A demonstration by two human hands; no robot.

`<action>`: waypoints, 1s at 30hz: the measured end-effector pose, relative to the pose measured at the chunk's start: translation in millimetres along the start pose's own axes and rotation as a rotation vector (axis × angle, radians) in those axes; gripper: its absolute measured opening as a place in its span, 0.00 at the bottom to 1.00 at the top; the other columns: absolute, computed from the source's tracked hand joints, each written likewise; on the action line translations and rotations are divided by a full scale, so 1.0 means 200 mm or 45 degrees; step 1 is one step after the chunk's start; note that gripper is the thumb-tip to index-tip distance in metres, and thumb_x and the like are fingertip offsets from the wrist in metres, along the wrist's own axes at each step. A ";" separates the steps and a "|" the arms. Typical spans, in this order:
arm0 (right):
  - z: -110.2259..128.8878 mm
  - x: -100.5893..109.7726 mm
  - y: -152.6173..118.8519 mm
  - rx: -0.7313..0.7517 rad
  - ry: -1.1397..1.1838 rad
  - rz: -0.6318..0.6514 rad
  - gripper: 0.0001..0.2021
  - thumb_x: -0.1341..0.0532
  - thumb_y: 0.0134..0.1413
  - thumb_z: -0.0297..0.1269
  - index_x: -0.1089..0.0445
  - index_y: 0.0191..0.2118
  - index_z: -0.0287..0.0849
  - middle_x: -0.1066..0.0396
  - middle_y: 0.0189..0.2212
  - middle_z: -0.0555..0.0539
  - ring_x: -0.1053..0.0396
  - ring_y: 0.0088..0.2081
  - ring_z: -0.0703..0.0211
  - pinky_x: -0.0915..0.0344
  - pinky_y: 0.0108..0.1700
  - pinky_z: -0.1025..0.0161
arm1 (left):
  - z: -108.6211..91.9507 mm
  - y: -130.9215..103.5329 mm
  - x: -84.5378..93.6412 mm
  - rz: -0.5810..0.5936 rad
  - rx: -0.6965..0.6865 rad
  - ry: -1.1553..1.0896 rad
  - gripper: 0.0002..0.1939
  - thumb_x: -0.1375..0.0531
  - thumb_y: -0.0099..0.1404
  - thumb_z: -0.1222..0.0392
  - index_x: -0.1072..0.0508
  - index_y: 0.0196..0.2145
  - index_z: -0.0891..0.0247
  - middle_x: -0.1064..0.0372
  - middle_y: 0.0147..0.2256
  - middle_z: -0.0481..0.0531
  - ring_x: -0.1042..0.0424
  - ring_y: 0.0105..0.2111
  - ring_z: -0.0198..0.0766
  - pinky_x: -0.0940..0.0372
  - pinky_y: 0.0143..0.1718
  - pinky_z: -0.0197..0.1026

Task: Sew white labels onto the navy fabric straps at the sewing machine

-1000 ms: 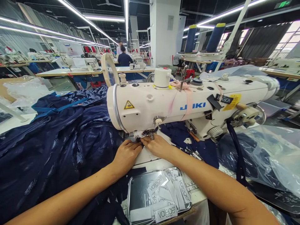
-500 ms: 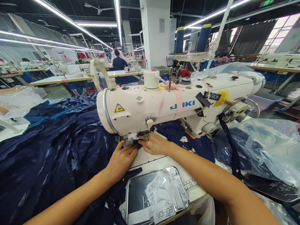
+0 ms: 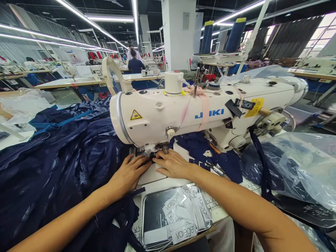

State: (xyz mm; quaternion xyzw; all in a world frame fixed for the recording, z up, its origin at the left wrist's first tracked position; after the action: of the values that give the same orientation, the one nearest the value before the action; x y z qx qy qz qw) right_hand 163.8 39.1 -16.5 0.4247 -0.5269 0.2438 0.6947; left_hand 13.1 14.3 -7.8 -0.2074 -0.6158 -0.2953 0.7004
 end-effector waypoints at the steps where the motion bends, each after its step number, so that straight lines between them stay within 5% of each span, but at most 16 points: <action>1: -0.01 0.00 0.00 0.005 0.056 -0.011 0.18 0.45 0.54 0.37 0.36 0.50 0.36 0.36 0.44 0.40 0.38 0.42 0.54 0.38 0.43 0.57 | -0.01 0.00 0.00 0.007 0.004 0.009 0.24 0.48 0.55 0.70 0.37 0.50 0.62 0.39 0.51 0.58 0.43 0.53 0.47 0.50 0.53 0.56; 5: -0.04 0.03 0.00 0.089 0.236 -0.078 0.13 0.46 0.54 0.32 0.32 0.45 0.40 0.34 0.41 0.44 0.37 0.42 0.59 0.39 0.46 0.61 | -0.03 -0.01 0.00 -0.010 -0.009 0.050 0.25 0.47 0.53 0.71 0.38 0.50 0.64 0.39 0.51 0.60 0.42 0.52 0.49 0.49 0.52 0.58; 9: -0.01 0.04 0.00 0.183 0.046 -0.163 0.13 0.49 0.56 0.31 0.32 0.44 0.39 0.33 0.40 0.43 0.36 0.39 0.59 0.36 0.41 0.61 | -0.03 -0.01 0.02 -0.081 -0.051 0.083 0.23 0.47 0.53 0.71 0.36 0.49 0.65 0.37 0.50 0.60 0.41 0.51 0.50 0.47 0.50 0.59; 17: 0.04 0.04 0.00 0.213 -0.197 -0.164 0.12 0.50 0.55 0.29 0.31 0.40 0.38 0.33 0.37 0.44 0.36 0.36 0.59 0.35 0.34 0.64 | 0.16 0.02 0.08 -0.341 0.246 -0.026 0.20 0.54 0.55 0.77 0.30 0.40 0.69 0.28 0.37 0.58 0.31 0.38 0.41 0.40 0.48 0.48; 23: 0.04 0.04 -0.01 0.179 -0.138 -0.155 0.12 0.50 0.56 0.30 0.32 0.42 0.37 0.35 0.38 0.42 0.38 0.38 0.58 0.36 0.38 0.62 | 0.07 0.01 0.08 -0.339 -0.004 -0.082 0.19 0.50 0.57 0.71 0.33 0.45 0.63 0.33 0.46 0.56 0.39 0.50 0.47 0.52 0.53 0.60; 30: 0.04 0.04 -0.01 0.135 -0.076 -0.148 0.13 0.49 0.56 0.31 0.33 0.44 0.37 0.35 0.41 0.41 0.37 0.40 0.56 0.37 0.41 0.59 | 0.02 -0.01 0.04 -0.165 -0.128 -0.074 0.19 0.52 0.59 0.71 0.34 0.47 0.63 0.34 0.48 0.57 0.38 0.50 0.46 0.52 0.52 0.61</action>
State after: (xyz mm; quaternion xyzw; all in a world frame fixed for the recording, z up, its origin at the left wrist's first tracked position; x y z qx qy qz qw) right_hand 164.2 31.1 -9.9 0.4978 -0.5082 0.2177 0.6682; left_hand 9.7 13.6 0.3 -0.2104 -0.6326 -0.3643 0.6503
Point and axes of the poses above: each hand's wrist, its own y-axis towards the middle knuckle, its own x-axis out of the back of the hand, z = x × y, the point moved 4 cm from there along y, towards the middle knuckle
